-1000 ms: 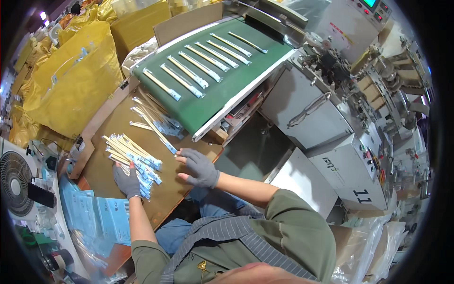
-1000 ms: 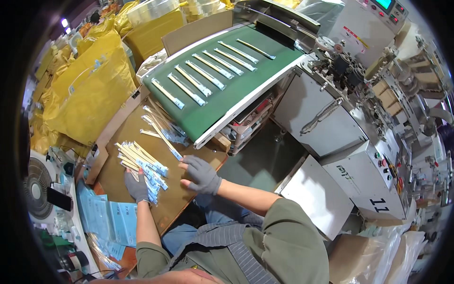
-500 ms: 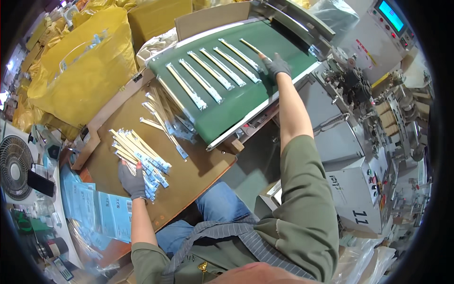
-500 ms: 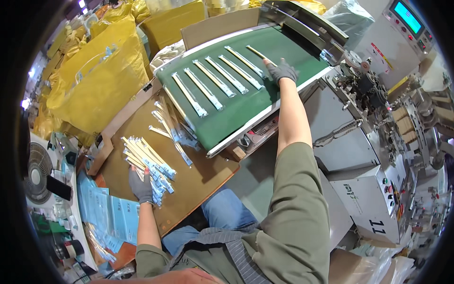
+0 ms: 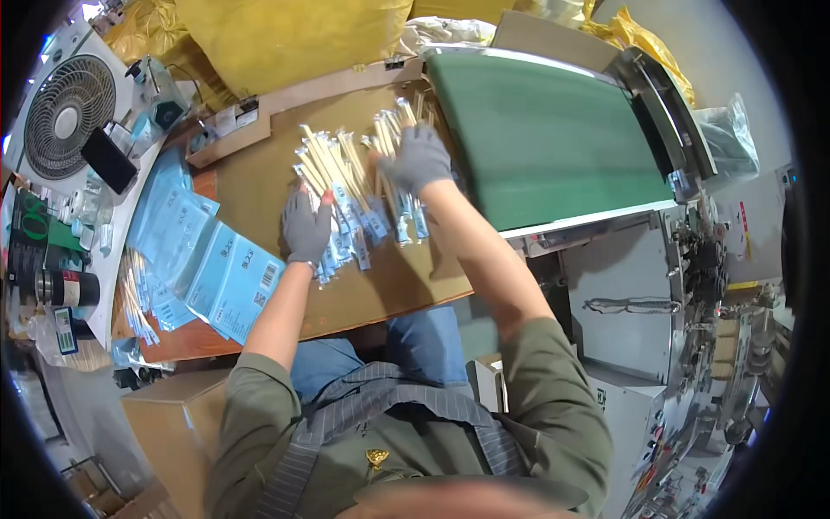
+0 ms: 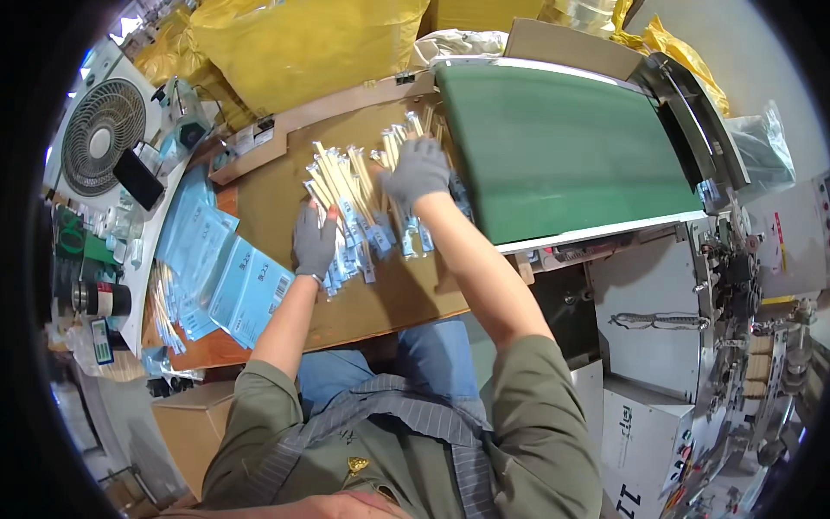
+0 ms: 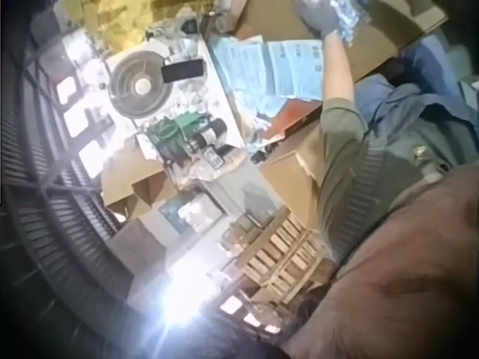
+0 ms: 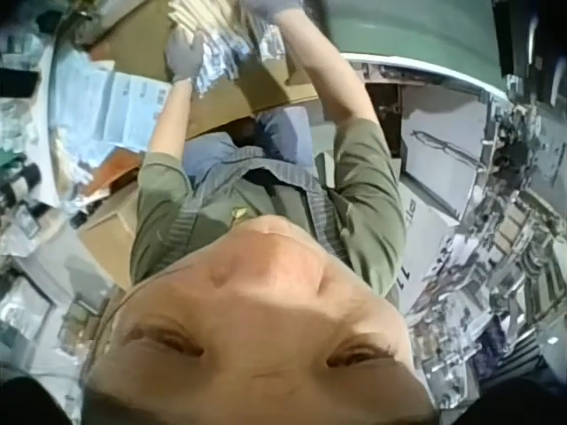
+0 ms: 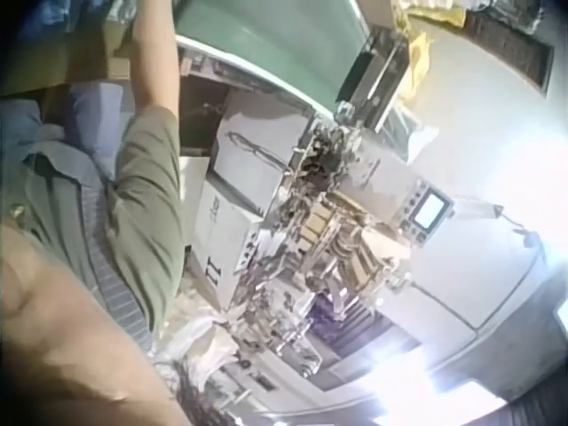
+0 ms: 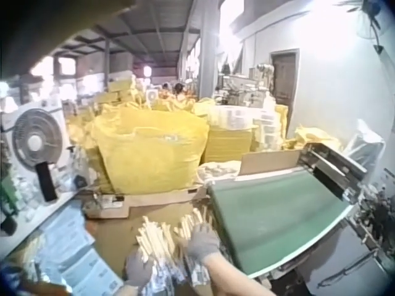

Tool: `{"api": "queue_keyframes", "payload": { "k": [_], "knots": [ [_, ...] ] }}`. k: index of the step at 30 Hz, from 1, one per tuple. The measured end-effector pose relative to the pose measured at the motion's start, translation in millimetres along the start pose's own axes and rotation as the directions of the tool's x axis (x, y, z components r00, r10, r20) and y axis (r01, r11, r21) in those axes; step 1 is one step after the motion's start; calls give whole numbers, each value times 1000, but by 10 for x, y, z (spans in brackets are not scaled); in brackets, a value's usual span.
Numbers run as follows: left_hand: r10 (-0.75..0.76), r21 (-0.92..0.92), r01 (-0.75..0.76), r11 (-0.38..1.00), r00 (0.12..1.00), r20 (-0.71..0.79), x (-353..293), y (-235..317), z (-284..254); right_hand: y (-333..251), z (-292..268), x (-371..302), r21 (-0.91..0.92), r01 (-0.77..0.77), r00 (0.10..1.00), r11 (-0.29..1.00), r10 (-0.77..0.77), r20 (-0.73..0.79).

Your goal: Packaging bundles of wooden chopsticks into plastic bags and placing them into a shipping box.

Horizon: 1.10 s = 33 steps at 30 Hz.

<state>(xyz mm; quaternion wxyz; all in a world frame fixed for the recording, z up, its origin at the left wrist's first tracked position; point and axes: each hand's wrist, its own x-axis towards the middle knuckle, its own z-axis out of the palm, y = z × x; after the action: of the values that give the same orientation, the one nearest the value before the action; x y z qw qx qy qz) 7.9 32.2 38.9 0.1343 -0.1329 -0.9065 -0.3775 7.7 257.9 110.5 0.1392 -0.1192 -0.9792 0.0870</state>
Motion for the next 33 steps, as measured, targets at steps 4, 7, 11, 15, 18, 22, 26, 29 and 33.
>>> {"api": "queue_keyframes", "payload": {
  "k": [4, 7, 11, 15, 18, 22, 26, 29, 33],
  "knots": [
    [-446, -575, 472, 668, 873, 198, 152, 186, 183, 513, 417, 297, 541, -650, 750, 534, 567, 341],
    [-445, -701, 663, 264, 728, 521, 280, 113, 149, -51, 244, 213, 278, -464, 878, 841, 393, 274],
    [-320, -814, 580, -26, 767, 556, 337, 182, 83, -650, 343, -68, 627, -347, 845, 698, -58, 532],
    [-353, -779, 539, 322, 831, 429, 254, 307, -215, -730, 398, -275, 789, -615, 772, 7, -200, 603],
    [-225, -858, 388, 337, 918, 327, 299, 374, -541, -987, 233, -343, 938, -336, 938, -91, -118, 325],
    [103, -871, 161, 464, 967, 233, 296, 662, -1042, -1075, -534, -485, 957, -36, 995, -289, -95, 9],
    [229, -741, 82, 666, 924, 308, 194, 555, -1008, -652, -576, -520, 987, -85, 910, -137, -415, 21],
    [287, -687, 53, 725, 883, 371, 104, 525, -910, -705, -721, -695, 996, -47, 923, -70, -385, 16],
    [206, -674, 332, 659, 783, 587, -144, 669, -1183, -1111, -1037, -1097, 929, -361, 925, -79, -156, 346]
  ]
}}
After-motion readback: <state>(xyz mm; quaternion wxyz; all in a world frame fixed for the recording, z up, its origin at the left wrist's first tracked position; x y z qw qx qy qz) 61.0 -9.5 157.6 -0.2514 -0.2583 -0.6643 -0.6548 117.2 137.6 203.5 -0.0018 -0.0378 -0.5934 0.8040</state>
